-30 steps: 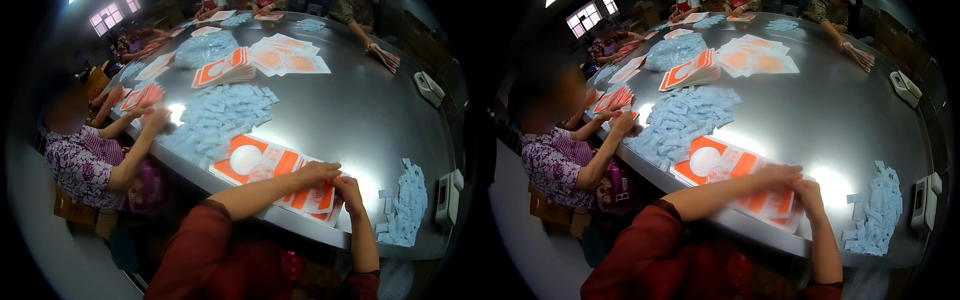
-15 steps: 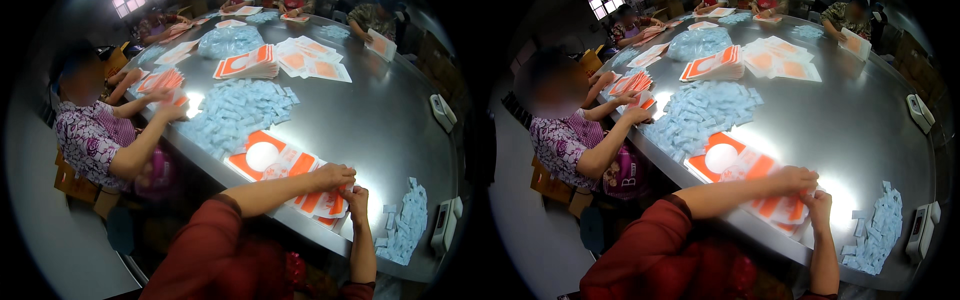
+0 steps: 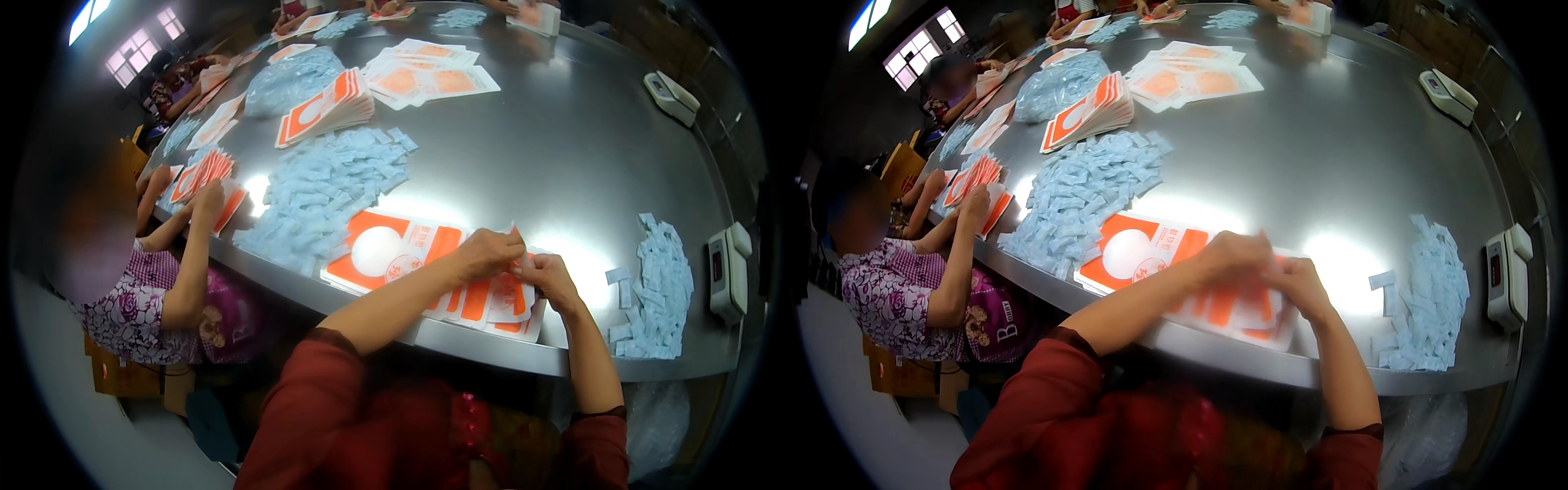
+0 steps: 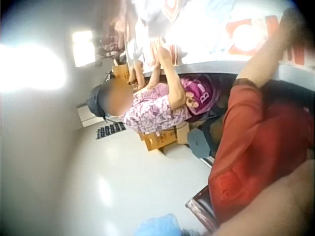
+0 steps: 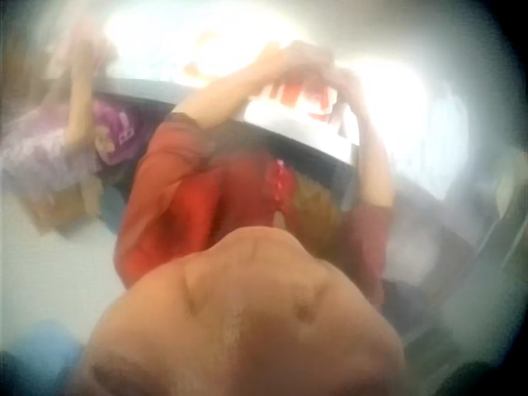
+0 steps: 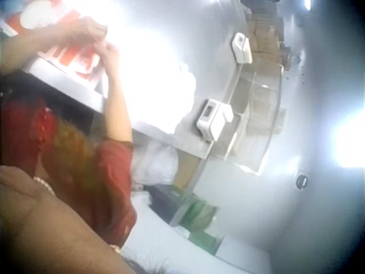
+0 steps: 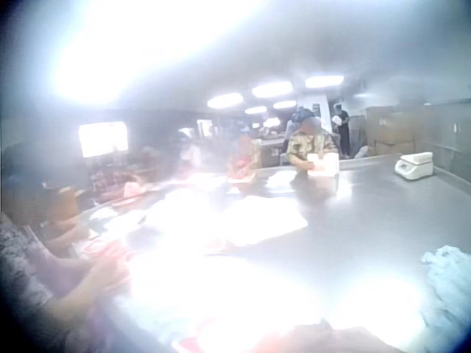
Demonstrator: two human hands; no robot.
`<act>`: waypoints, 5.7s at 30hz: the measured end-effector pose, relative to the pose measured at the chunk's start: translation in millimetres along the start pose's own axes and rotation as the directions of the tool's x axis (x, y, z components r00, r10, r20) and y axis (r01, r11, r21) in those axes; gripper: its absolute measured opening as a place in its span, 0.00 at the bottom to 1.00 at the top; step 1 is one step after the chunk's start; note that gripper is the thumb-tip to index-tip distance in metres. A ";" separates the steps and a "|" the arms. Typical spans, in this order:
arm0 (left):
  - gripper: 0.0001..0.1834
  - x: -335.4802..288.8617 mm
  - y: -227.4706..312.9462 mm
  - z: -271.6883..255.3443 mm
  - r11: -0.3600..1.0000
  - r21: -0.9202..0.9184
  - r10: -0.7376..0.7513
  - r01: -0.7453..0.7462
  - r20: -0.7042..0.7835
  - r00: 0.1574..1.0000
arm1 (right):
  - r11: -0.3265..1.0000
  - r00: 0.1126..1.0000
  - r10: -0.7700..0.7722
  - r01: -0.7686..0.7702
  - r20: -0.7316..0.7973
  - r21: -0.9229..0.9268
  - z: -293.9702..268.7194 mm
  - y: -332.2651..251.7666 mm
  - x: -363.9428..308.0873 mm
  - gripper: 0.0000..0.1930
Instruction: The person inserts small blue pads into orange and white plastic trays at a metal table. They repeatedly pick up a pad, place it into a tray slot, and then stack the filled trays. Other workers are visible in the background performing similar tasks.
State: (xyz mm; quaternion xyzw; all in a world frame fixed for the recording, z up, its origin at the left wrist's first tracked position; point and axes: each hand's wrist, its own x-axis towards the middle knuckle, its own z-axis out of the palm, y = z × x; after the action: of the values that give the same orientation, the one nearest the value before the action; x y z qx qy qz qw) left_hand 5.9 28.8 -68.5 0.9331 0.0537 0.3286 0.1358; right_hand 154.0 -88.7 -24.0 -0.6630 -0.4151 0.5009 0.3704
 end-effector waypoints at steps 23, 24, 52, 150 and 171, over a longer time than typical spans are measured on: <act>0.12 54.6 19.9 -35.1 0.992 0.122 -0.082 -0.029 0.807 0.585 | 0.870 0.986 -0.044 -0.040 -0.159 -0.491 -7.9 13.8 17.9 0.14; 0.15 58.8 21.4 -43.9 0.988 0.127 -0.050 -0.093 0.816 0.576 | 0.860 0.971 -0.093 -0.033 -0.221 -0.510 -8.3 20.8 23.5 0.10; 0.16 16.0 29.5 -50.7 0.994 0.110 -0.074 0.026 0.460 0.885 | 0.519 0.855 -0.315 -0.207 -0.411 -0.829 -120.5 35.5 -30.3 0.07; 0.27 8.0 -4.6 -35.5 0.946 -0.053 -0.316 0.320 0.061 0.947 | 0.972 0.977 0.201 -0.189 0.077 -0.139 -4.7 -24.5 -8.3 0.06; 0.12 11.1 12.5 -24.5 0.982 0.061 -0.186 0.176 0.296 0.937 | 0.975 0.978 0.074 -0.112 0.196 0.190 -11.8 4.3 2.7 0.18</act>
State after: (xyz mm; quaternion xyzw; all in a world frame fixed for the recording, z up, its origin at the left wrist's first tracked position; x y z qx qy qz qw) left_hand -0.6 24.4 -39.9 0.9654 0.1236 0.1679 0.1564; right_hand 166.6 -88.7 -26.2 -0.5910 -0.3639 0.6172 0.3706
